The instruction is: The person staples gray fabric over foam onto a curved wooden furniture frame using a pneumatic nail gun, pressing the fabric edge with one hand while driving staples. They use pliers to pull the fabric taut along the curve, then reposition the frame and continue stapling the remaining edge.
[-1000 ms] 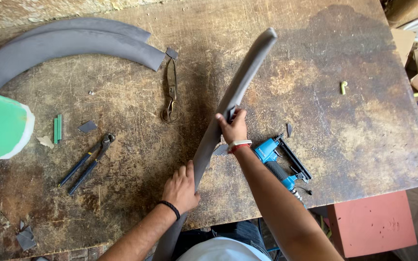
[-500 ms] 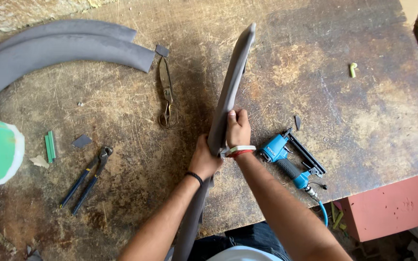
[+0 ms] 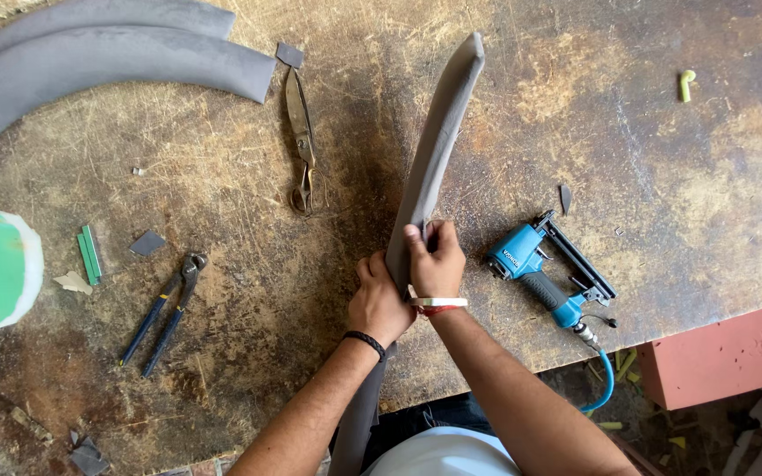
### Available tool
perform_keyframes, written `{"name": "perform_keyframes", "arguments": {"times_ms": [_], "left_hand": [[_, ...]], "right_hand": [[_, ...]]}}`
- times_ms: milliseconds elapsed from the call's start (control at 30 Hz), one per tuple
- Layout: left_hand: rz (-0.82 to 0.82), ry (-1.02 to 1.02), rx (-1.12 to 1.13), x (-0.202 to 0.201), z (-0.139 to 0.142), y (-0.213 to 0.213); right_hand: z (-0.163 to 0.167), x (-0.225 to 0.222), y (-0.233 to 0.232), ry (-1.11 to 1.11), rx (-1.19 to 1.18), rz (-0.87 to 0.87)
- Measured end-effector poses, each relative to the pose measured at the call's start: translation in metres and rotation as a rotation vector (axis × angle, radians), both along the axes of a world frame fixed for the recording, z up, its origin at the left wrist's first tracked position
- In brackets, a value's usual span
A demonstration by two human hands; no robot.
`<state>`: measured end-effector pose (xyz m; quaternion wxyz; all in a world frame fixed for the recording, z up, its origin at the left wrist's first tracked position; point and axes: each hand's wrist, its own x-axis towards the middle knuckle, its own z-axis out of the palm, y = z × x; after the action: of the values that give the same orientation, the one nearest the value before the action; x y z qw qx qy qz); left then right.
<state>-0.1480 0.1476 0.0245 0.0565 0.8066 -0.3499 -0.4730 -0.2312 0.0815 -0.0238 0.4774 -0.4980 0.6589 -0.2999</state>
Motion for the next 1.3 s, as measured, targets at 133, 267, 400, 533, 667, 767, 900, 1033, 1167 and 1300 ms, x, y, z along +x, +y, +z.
{"name": "perform_keyframes", "arguments": {"times_ms": [133,267,400,533,667,767,900,1033,1167,1300], "left_hand": [[-0.019,-0.079,-0.282,-0.002,-0.007,0.005],[-0.049,-0.072,-0.417,0.0,-0.028,0.014],[-0.075,0.466,-0.556,0.032,-0.053,0.021],[0.115,0.779,-0.631,0.057,-0.091,-0.034],[0.177,0.857,-0.703,0.049,-0.114,-0.096],[-0.016,0.678,-0.972,0.039,-0.116,-0.096],[-0.128,0.444,-0.813,0.032,-0.092,-0.093],[-0.434,-0.199,-0.882,-0.001,-0.068,-0.101],[-0.144,0.621,-0.971,0.013,-0.064,-0.088],[-0.025,0.717,-0.689,0.043,-0.066,-0.027]], "right_hand": [[-0.01,0.002,0.005,-0.307,-0.061,-0.118],[-0.024,0.011,-0.001,-0.191,-0.071,-0.188],[-0.039,0.01,-0.016,-0.376,-0.239,-0.017],[-0.047,0.019,-0.022,-0.506,-0.137,-0.121],[-0.051,0.021,-0.016,-0.372,-0.083,-0.192],[-0.051,0.017,-0.012,-0.248,-0.094,-0.215],[-0.057,0.011,-0.008,-0.234,-0.181,-0.192],[-0.066,-0.001,-0.013,-0.187,-0.201,-0.08],[-0.07,-0.003,-0.013,-0.201,-0.26,-0.081],[-0.077,0.006,-0.009,-0.229,-0.118,-0.207]]}}
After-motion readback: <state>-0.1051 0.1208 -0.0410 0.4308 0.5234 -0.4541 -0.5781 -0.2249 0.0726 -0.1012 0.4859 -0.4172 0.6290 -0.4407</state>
